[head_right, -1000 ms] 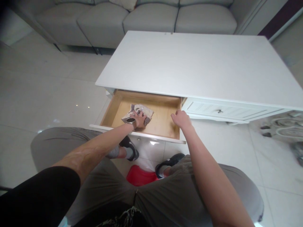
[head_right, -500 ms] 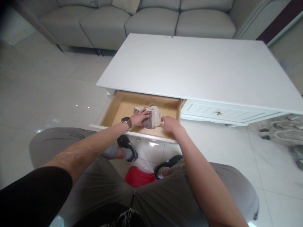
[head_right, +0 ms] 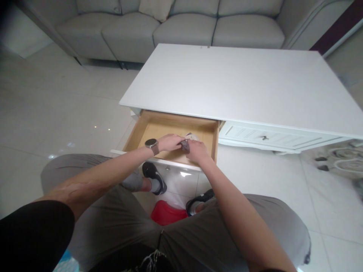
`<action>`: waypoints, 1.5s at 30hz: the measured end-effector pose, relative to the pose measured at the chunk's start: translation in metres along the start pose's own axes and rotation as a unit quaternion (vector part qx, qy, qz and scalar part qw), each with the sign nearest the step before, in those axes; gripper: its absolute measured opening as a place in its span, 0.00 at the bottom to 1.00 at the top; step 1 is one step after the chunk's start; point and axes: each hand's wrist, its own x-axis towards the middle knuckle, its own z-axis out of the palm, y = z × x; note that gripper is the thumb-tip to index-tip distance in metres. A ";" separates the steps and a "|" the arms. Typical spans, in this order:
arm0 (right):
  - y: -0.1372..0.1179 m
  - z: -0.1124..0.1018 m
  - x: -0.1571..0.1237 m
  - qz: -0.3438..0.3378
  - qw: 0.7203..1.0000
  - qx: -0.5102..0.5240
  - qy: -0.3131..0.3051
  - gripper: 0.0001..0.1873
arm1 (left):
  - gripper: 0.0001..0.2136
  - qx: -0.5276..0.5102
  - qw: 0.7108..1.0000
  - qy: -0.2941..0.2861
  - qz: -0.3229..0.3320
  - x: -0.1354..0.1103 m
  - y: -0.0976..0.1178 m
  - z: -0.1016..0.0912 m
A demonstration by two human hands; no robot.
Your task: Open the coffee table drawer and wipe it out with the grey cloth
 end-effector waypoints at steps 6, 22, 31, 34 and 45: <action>-0.006 0.004 0.002 0.094 0.995 0.033 -0.014 0.18 | 0.10 -0.011 0.997 0.018 0.072 -0.006 0.036 -0.035; 0.061 -0.084 -0.051 0.185 0.955 0.008 0.231 0.21 | 0.21 -0.119 0.991 -0.049 -0.028 -0.085 0.025 0.013; 0.085 0.002 -0.053 0.134 0.987 0.086 0.008 0.35 | 0.21 -0.042 0.998 -0.010 -0.043 -0.074 0.032 0.020; 0.099 -0.005 -0.070 0.162 0.964 0.210 0.000 0.25 | 0.21 -0.044 0.998 0.008 -0.038 -0.067 0.025 0.019; 0.052 -0.030 -0.115 0.214 0.959 0.040 0.179 0.14 | 0.20 -0.040 0.997 0.063 -0.021 -0.031 0.006 0.008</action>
